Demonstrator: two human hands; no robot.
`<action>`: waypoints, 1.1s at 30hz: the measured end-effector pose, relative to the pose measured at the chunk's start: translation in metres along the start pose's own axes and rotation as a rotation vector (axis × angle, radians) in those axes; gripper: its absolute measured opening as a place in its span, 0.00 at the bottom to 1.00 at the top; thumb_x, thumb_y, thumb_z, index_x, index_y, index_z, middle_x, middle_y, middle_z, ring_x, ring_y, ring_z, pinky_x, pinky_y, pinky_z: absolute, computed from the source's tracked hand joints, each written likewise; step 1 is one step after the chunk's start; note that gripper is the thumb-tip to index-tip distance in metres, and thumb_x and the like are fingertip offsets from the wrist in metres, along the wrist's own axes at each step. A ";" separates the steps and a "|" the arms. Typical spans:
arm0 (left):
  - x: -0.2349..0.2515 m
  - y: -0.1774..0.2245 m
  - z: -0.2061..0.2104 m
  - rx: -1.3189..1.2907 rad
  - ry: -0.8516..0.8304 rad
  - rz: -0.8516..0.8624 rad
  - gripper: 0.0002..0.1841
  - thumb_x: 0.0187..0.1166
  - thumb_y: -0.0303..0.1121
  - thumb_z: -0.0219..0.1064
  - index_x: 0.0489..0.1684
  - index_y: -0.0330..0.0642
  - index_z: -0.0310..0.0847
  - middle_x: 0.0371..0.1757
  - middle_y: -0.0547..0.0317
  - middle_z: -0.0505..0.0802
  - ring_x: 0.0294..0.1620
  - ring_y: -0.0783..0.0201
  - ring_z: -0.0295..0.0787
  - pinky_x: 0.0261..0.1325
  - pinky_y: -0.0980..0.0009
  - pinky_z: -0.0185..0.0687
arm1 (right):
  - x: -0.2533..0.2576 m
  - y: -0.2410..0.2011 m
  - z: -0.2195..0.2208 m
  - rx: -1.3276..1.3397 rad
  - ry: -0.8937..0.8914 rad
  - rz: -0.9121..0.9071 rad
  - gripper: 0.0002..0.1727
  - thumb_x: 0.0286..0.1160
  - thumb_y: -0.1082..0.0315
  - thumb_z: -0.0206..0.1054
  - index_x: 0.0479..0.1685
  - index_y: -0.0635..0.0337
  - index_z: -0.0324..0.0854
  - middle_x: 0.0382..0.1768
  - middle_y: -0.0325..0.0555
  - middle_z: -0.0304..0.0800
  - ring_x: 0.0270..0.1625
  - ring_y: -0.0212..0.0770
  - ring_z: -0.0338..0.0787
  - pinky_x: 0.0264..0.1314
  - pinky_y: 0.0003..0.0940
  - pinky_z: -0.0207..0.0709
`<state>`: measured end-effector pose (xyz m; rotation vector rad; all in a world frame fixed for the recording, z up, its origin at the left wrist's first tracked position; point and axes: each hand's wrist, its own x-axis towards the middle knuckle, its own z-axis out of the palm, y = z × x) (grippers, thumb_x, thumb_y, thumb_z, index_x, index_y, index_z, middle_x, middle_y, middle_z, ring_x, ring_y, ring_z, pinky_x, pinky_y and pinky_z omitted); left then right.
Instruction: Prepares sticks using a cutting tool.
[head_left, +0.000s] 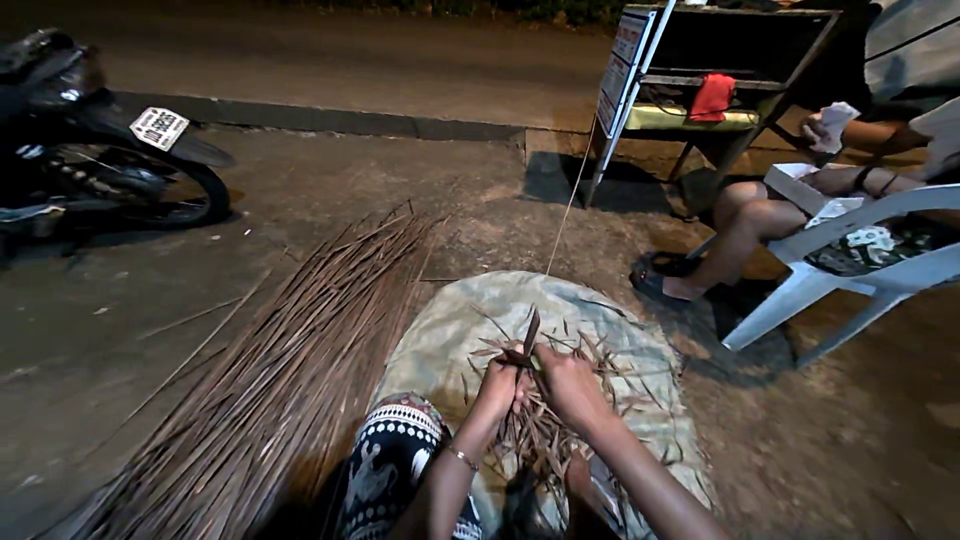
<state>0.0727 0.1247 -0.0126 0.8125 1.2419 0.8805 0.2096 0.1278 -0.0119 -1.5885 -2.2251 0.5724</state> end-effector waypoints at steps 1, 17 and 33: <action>-0.001 0.001 -0.001 -0.011 0.005 -0.018 0.16 0.97 0.34 0.43 0.35 0.41 0.70 0.09 0.71 0.69 0.06 0.78 0.65 0.12 0.84 0.65 | -0.001 -0.001 0.005 -0.022 0.026 -0.026 0.12 0.81 0.72 0.62 0.53 0.70 0.84 0.41 0.64 0.92 0.43 0.66 0.94 0.46 0.62 0.83; -0.008 -0.022 0.010 0.164 -0.325 -0.102 0.17 0.98 0.40 0.39 0.52 0.39 0.71 0.18 0.70 0.71 0.14 0.76 0.68 0.21 0.82 0.71 | 0.007 0.093 -0.004 -0.152 -0.032 0.472 0.20 0.92 0.68 0.49 0.74 0.66 0.75 0.59 0.69 0.89 0.60 0.70 0.90 0.60 0.66 0.79; -0.005 -0.005 -0.003 -0.137 -0.069 0.022 0.18 0.97 0.35 0.39 0.35 0.45 0.70 0.10 0.71 0.70 0.08 0.76 0.66 0.16 0.82 0.68 | -0.003 0.005 0.010 0.009 0.087 -0.106 0.10 0.76 0.73 0.64 0.49 0.70 0.85 0.38 0.63 0.92 0.39 0.65 0.94 0.42 0.62 0.84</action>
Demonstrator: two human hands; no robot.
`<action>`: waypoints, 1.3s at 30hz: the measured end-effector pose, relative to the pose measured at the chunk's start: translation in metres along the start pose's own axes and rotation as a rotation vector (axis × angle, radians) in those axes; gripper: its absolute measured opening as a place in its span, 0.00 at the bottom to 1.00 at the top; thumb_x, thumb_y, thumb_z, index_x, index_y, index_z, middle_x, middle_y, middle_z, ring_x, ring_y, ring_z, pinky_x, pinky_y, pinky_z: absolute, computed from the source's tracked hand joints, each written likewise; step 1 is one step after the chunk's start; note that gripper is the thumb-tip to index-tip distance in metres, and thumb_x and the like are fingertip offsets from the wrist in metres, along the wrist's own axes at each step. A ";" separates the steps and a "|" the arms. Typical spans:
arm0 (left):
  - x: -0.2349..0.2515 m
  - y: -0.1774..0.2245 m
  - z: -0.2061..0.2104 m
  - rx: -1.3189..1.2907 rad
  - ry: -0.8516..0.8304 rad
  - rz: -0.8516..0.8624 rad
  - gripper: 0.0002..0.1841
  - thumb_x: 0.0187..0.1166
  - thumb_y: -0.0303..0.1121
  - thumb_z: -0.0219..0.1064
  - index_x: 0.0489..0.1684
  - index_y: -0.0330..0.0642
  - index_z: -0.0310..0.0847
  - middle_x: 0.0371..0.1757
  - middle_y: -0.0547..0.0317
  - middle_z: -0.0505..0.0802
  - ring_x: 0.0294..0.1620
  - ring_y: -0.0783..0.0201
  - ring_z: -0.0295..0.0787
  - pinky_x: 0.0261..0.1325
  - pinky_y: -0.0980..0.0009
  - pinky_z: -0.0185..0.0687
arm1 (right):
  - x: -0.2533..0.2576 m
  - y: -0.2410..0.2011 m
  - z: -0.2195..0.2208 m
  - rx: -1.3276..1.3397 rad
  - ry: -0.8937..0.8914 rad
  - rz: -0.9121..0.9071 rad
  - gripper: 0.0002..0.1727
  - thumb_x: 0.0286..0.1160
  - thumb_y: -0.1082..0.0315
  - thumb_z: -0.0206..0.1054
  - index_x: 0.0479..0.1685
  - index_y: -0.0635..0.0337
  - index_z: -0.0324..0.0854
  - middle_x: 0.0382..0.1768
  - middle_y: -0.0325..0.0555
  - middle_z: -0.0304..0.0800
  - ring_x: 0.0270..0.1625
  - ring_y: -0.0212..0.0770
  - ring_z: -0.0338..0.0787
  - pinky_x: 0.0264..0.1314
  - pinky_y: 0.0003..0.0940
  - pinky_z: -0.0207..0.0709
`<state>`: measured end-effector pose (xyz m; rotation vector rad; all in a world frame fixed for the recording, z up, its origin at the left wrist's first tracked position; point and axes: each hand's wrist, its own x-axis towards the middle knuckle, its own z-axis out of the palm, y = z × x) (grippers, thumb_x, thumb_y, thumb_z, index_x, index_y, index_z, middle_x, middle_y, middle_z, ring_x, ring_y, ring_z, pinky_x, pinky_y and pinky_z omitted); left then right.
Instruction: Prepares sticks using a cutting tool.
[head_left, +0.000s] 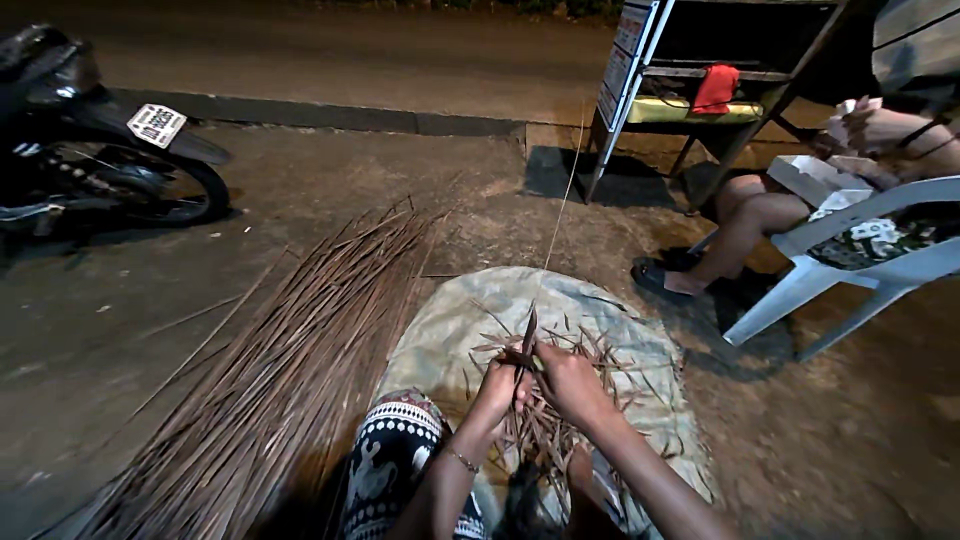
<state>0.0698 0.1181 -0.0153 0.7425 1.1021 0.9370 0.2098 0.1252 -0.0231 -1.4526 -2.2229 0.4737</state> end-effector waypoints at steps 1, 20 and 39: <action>0.000 0.000 -0.001 -0.004 -0.008 -0.008 0.19 0.98 0.37 0.38 0.33 0.45 0.69 0.10 0.71 0.70 0.08 0.76 0.66 0.16 0.82 0.68 | -0.001 -0.001 0.000 -0.012 -0.012 0.003 0.10 0.77 0.73 0.64 0.50 0.70 0.85 0.39 0.63 0.92 0.39 0.65 0.94 0.42 0.61 0.84; 0.005 -0.012 0.012 0.211 -0.126 -0.072 0.19 0.98 0.41 0.38 0.43 0.41 0.70 0.14 0.71 0.70 0.10 0.77 0.64 0.17 0.83 0.66 | 0.005 0.048 0.001 -0.217 0.011 0.285 0.15 0.87 0.73 0.53 0.59 0.68 0.83 0.47 0.66 0.92 0.45 0.69 0.93 0.45 0.63 0.83; -0.018 -0.007 0.012 0.754 -0.254 0.120 0.21 0.96 0.41 0.43 0.59 0.33 0.78 0.19 0.63 0.74 0.15 0.69 0.70 0.23 0.71 0.74 | 0.012 0.111 -0.081 0.527 0.291 0.518 0.32 0.97 0.52 0.41 0.20 0.60 0.72 0.13 0.34 0.64 0.14 0.31 0.65 0.21 0.31 0.65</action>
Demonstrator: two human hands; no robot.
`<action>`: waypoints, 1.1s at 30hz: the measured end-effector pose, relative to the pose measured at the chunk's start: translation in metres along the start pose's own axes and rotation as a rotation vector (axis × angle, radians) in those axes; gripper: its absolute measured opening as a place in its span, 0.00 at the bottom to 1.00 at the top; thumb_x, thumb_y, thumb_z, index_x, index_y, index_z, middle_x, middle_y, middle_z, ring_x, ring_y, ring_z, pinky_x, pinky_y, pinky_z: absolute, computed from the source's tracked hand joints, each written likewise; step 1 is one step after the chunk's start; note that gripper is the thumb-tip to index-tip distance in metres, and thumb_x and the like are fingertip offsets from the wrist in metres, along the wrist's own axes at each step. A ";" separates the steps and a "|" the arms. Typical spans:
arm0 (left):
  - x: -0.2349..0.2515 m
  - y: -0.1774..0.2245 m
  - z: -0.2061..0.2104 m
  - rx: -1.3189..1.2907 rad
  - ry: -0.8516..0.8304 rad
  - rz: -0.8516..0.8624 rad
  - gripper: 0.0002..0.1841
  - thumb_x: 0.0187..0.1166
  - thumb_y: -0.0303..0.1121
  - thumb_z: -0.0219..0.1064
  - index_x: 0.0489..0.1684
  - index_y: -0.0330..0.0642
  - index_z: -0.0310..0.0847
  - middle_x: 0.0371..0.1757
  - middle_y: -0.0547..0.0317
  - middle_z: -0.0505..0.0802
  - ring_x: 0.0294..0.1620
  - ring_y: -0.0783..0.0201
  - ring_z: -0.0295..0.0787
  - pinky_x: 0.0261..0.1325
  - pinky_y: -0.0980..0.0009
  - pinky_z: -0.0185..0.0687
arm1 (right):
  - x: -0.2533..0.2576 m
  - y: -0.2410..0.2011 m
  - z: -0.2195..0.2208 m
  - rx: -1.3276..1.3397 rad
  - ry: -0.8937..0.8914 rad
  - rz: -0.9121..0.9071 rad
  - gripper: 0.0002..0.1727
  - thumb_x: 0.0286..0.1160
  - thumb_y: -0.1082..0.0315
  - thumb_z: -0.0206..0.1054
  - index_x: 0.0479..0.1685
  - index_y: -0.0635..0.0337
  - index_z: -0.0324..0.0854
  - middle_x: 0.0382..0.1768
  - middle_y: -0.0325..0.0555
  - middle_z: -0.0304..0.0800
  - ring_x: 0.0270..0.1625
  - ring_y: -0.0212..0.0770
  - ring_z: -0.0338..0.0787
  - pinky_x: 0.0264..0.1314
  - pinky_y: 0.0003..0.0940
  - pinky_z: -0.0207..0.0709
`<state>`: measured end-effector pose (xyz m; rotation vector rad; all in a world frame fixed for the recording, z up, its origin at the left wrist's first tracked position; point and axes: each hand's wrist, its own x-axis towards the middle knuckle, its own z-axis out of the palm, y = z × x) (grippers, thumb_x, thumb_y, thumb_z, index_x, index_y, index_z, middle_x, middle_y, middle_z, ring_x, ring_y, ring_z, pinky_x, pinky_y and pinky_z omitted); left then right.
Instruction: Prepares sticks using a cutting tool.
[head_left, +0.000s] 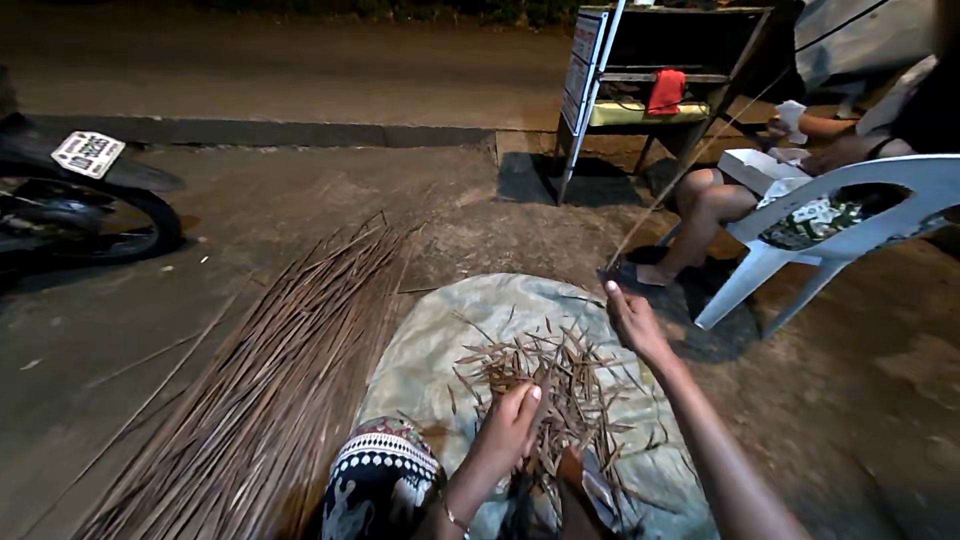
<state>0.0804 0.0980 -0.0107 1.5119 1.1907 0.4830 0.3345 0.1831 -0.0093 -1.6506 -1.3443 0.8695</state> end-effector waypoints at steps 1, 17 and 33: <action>0.000 -0.002 0.000 -0.001 0.005 0.003 0.21 0.96 0.41 0.43 0.56 0.34 0.78 0.19 0.63 0.74 0.14 0.70 0.70 0.23 0.72 0.74 | -0.003 0.002 0.006 0.028 -0.038 0.005 0.33 0.97 0.52 0.40 0.18 0.58 0.71 0.12 0.32 0.63 0.13 0.29 0.64 0.19 0.29 0.64; -0.002 -0.006 -0.015 -0.454 -0.020 -0.065 0.20 0.97 0.38 0.36 0.35 0.45 0.70 0.11 0.74 0.70 0.07 0.79 0.64 0.13 0.84 0.65 | -0.024 -0.008 0.045 -0.117 -0.311 -0.086 0.34 0.94 0.47 0.42 0.31 0.67 0.80 0.22 0.44 0.74 0.25 0.41 0.76 0.34 0.45 0.74; 0.004 -0.025 -0.026 -0.861 -0.180 -0.015 0.23 0.96 0.40 0.33 0.29 0.53 0.70 0.10 0.78 0.67 0.07 0.80 0.60 0.17 0.84 0.65 | -0.029 -0.010 0.063 -0.210 -0.646 -0.047 0.35 0.94 0.42 0.42 0.24 0.60 0.76 0.20 0.40 0.68 0.23 0.38 0.71 0.32 0.42 0.69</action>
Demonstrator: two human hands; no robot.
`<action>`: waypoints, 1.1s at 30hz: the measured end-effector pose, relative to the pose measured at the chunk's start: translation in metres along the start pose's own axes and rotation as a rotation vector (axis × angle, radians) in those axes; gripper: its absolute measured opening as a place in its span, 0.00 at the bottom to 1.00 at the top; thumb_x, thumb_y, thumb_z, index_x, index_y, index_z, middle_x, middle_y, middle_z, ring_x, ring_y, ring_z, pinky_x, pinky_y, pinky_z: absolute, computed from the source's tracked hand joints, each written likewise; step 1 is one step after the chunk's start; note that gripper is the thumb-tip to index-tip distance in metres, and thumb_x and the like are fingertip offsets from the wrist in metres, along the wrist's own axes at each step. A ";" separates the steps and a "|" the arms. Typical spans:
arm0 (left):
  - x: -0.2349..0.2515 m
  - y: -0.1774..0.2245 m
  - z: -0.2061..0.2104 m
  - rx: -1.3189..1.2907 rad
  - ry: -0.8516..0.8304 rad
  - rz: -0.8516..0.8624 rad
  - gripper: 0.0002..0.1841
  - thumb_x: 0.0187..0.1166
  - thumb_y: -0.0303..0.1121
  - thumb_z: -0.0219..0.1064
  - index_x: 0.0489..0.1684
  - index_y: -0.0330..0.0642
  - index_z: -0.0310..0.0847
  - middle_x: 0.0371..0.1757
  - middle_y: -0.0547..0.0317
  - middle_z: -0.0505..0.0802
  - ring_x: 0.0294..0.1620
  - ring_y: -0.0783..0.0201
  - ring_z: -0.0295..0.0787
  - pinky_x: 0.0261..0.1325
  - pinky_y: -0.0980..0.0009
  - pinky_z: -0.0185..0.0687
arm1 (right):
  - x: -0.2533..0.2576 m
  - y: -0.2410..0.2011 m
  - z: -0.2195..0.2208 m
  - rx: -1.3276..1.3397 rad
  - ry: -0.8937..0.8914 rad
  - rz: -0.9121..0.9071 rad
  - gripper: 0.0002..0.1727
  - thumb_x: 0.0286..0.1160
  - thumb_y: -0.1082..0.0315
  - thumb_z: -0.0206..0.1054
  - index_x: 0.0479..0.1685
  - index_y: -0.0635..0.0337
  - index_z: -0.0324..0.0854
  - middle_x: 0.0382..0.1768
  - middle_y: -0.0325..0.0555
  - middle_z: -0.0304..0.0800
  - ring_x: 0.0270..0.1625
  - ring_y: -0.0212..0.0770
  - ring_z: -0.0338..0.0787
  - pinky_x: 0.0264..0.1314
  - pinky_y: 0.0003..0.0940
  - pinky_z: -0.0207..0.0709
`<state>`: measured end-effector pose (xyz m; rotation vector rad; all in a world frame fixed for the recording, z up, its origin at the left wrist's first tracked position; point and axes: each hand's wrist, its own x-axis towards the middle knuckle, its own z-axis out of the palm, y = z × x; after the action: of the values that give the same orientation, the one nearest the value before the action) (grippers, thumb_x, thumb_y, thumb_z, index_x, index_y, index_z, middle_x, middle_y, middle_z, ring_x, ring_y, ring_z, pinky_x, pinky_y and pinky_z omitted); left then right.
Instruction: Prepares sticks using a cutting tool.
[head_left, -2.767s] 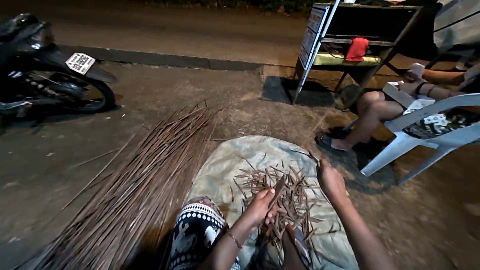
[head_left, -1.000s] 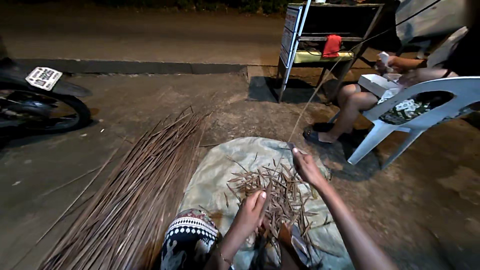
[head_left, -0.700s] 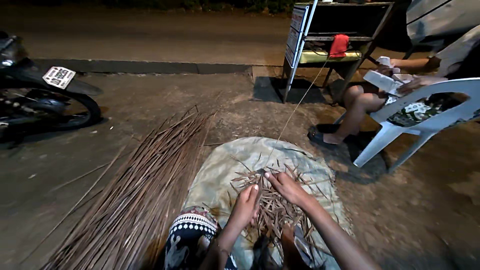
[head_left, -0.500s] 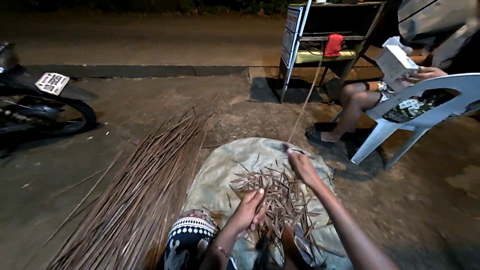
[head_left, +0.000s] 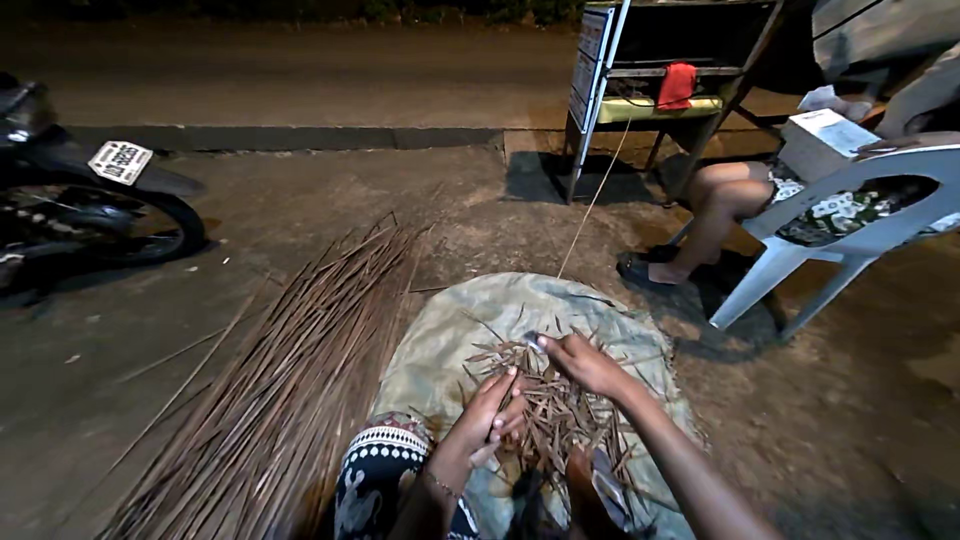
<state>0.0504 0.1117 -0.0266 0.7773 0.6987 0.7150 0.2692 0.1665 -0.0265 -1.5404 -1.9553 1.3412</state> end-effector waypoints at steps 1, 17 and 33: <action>0.000 0.001 0.001 -0.020 0.022 0.010 0.23 0.96 0.39 0.33 0.29 0.53 0.70 0.10 0.78 0.67 0.07 0.81 0.59 0.16 0.84 0.64 | 0.000 -0.003 0.007 0.010 -0.031 -0.010 0.35 0.94 0.42 0.41 0.24 0.60 0.75 0.20 0.39 0.68 0.23 0.37 0.71 0.32 0.40 0.69; 0.026 -0.004 0.009 0.218 0.611 0.452 0.15 0.93 0.28 0.51 0.60 0.28 0.83 0.51 0.53 0.93 0.49 0.69 0.90 0.58 0.72 0.84 | -0.001 -0.021 0.055 0.678 0.132 -0.151 0.22 0.64 0.72 0.78 0.59 0.63 0.81 0.32 0.37 0.88 0.19 0.25 0.77 0.20 0.20 0.72; 0.012 0.022 -0.007 0.277 0.655 0.860 0.09 0.83 0.19 0.58 0.51 0.30 0.84 0.47 0.62 0.95 0.42 0.72 0.93 0.51 0.74 0.90 | -0.008 0.004 -0.022 0.290 0.072 -0.189 0.11 0.73 0.74 0.72 0.52 0.63 0.86 0.34 0.36 0.89 0.22 0.22 0.78 0.24 0.20 0.73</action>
<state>0.0454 0.1345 -0.0157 1.1231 1.0712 1.7276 0.2900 0.1700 -0.0165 -1.2199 -1.7252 1.3952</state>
